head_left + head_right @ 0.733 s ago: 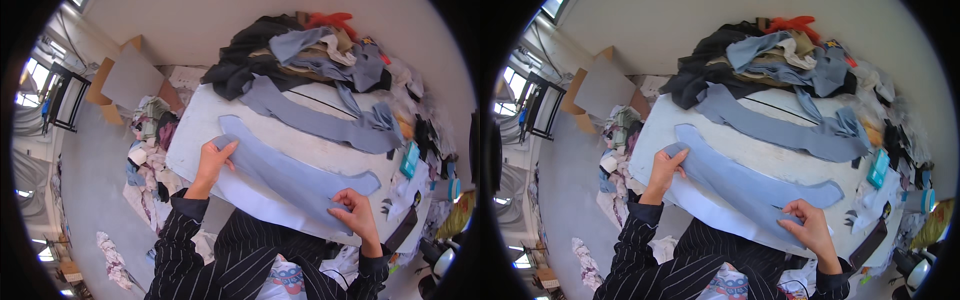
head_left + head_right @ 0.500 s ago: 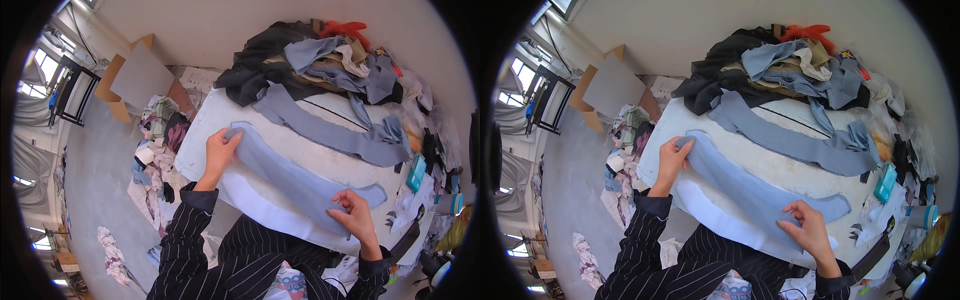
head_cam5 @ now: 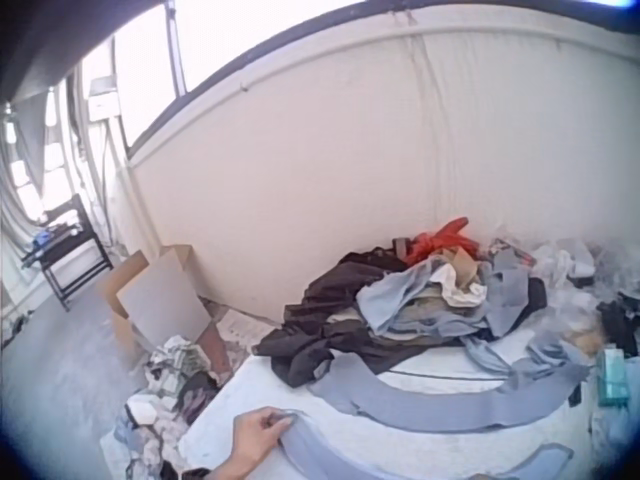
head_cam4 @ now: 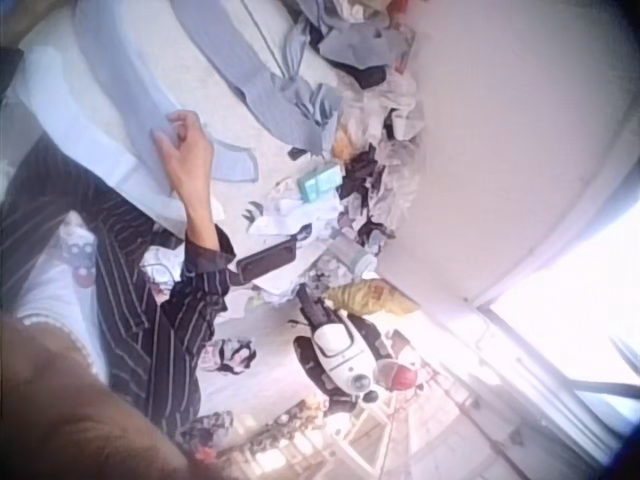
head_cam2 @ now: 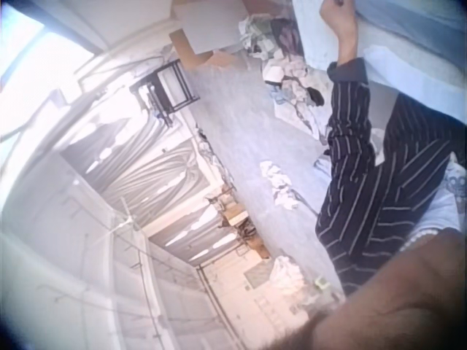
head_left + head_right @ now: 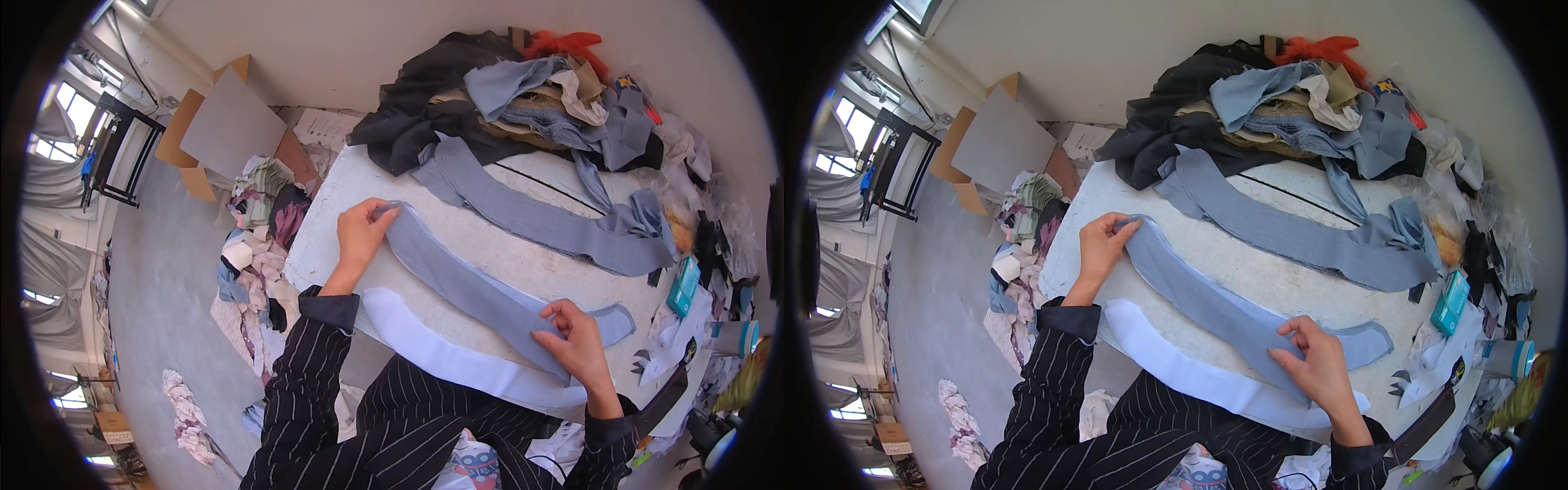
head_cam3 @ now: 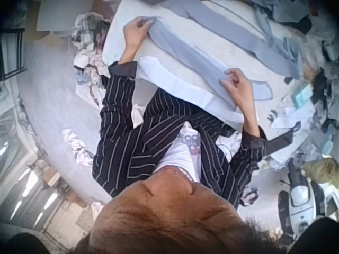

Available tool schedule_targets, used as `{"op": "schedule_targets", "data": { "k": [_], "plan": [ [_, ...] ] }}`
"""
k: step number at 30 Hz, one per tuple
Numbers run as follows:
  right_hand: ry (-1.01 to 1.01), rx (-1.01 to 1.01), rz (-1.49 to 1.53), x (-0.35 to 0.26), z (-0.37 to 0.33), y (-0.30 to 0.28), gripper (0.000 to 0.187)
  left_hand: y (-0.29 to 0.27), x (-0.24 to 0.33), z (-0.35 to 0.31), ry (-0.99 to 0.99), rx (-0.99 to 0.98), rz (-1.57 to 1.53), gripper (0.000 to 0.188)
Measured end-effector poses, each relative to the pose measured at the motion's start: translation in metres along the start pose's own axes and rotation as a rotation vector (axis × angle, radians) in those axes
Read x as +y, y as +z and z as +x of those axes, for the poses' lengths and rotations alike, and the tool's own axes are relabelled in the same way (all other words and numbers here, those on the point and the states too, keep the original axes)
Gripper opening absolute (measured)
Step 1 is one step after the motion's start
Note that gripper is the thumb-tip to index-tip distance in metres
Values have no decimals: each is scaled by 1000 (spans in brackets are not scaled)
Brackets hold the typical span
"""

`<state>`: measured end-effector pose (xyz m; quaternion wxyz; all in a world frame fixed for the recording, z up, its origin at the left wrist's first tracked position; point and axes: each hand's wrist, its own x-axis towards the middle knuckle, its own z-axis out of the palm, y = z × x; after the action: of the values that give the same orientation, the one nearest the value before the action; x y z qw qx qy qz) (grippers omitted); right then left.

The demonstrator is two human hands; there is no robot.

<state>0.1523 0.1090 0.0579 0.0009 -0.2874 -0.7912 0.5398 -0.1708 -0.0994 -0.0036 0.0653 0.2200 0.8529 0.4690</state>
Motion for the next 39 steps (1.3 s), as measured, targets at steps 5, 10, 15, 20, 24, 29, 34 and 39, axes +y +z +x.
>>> {"op": "schedule_targets", "data": {
  "k": [5, 10, 15, 20, 24, 29, 34, 39],
  "plan": [
    [-28, 12, -56, -6, 3, -1, 30, 0, 4, 1, 80, 61, 161, 24],
    [-42, 22, -83, -4, 8, -3, 31, 0, 21, -5, 120, 85, 443, 29],
    [-51, 24, -76, -6, 8, -4, 30, 15, 27, -15, 606, 55, 628, 38],
    [-77, 59, -63, 0, 8, -5, 30, 27, 18, -21, 500, -228, 611, 47],
    [-92, 93, -147, 2, 12, -4, 30, 25, 17, -19, 496, -276, 631, 50],
    [-83, 110, -224, 4, 13, 0, 31, 24, 39, -26, 528, -274, 696, 53],
    [-122, 137, -263, 10, 13, 3, 33, 46, 80, -59, 676, -574, 611, 57],
    [-77, 150, -241, 11, -5, -19, 36, 60, 73, -64, 695, -616, 649, 56]
  ]
}}
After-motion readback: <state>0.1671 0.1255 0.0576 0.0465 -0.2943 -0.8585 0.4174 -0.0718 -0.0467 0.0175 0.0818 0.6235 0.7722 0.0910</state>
